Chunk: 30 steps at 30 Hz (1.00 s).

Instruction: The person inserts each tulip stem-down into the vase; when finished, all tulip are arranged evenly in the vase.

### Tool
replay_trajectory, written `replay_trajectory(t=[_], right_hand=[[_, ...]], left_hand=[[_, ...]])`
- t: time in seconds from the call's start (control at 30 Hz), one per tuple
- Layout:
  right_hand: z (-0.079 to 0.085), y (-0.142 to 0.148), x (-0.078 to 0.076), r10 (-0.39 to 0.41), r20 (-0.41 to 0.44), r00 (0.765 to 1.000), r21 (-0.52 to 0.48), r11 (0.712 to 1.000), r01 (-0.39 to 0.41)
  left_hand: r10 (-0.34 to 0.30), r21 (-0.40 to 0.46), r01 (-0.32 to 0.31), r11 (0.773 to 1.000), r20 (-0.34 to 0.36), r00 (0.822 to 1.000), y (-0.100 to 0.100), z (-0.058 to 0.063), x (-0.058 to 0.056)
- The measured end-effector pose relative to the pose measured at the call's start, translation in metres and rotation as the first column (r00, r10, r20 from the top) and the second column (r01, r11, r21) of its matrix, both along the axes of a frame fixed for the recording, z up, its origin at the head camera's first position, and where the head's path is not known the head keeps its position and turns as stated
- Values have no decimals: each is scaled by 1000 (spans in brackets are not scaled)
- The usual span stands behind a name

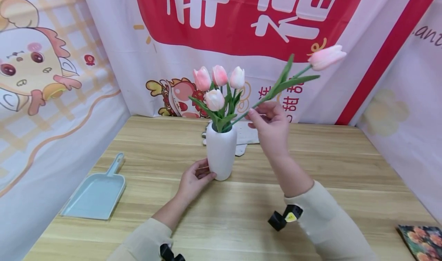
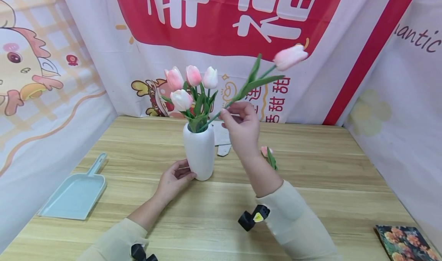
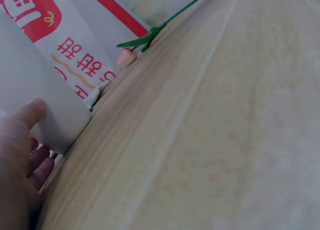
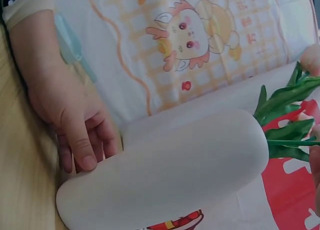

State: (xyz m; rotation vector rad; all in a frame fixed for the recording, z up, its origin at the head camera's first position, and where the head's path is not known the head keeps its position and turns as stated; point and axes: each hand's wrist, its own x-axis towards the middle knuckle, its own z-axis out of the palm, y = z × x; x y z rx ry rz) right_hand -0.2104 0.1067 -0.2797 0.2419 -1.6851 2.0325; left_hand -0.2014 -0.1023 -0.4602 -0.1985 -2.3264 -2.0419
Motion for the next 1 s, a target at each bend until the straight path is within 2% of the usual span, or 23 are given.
replay_trajectory(t=[0.1, 0.23, 0.47, 0.83, 1.0], right_hand=[[0, -6, -1, 32, 15, 999, 99, 995, -34], [-2, -12, -2, 65, 53, 996, 229, 970, -76], [-4, -18, -4, 42, 109, 993, 430, 899, -85], [-1, -18, -2, 42, 151, 988, 551, 826, -119], [0, -18, 0, 51, 167, 985, 543, 829, -135]], left_hand=[[-2, -2, 2, 1000, -2, 1000, 0, 1, 0], [-6, 5, 6, 1000, -3, 1000, 0, 0, 0], [-12, 12, 12, 1000, -13, 1000, 1, 0, 1], [-9, 6, 9, 1000, -17, 1000, 0, 0, 0], [-8, 3, 8, 1000, -10, 1000, -1, 0, 1]])
